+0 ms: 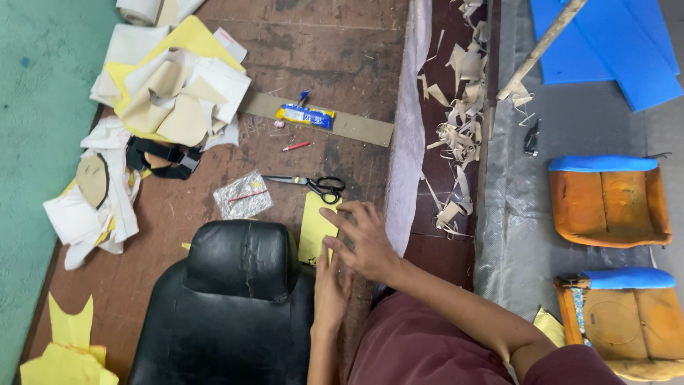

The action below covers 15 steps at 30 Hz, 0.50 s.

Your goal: The person prepares templates for reupholstering a car seat by handling a black leather seat cover and yellow fabric patterns. The person lays the seat cover on a workbench, places a yellow fabric pattern over it, and marks the fabric with a pencil.

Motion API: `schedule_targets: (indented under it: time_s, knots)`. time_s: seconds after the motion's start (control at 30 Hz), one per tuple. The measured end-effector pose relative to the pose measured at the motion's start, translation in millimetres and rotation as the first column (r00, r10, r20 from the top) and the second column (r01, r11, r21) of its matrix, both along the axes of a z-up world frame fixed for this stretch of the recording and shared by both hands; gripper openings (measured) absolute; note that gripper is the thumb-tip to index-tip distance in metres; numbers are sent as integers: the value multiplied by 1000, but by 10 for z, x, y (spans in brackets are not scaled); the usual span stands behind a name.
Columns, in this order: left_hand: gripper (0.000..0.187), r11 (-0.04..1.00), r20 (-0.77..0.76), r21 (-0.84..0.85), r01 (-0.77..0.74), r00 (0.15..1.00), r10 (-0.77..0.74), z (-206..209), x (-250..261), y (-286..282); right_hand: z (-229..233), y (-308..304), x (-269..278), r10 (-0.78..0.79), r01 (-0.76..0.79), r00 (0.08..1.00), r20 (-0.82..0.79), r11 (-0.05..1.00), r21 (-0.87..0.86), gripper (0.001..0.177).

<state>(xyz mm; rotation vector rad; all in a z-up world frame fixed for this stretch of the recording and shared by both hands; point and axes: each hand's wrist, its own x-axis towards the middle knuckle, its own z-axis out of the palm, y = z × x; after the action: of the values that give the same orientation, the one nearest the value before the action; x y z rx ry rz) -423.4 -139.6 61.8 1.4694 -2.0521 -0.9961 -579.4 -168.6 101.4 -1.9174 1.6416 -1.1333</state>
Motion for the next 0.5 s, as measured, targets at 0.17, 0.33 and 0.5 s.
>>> schedule_targets:
  time_s: [0.17, 0.33, 0.5]
  knots:
    - [75, 942, -164, 227, -247, 944, 287, 153, 190, -46, 40, 32, 262, 108, -109, 994, 7, 992, 62, 57]
    - [66, 991, -86, -81, -106, 991, 99, 131, 386, -47, 45, -40, 444, 176, -176, 984, 34, 984, 7, 59]
    - [44, 961, -143, -64, -269, 956, 258, 29, 559, -13, -25, -42, 531, 213, -215, 976, 48, 975, 52, 44]
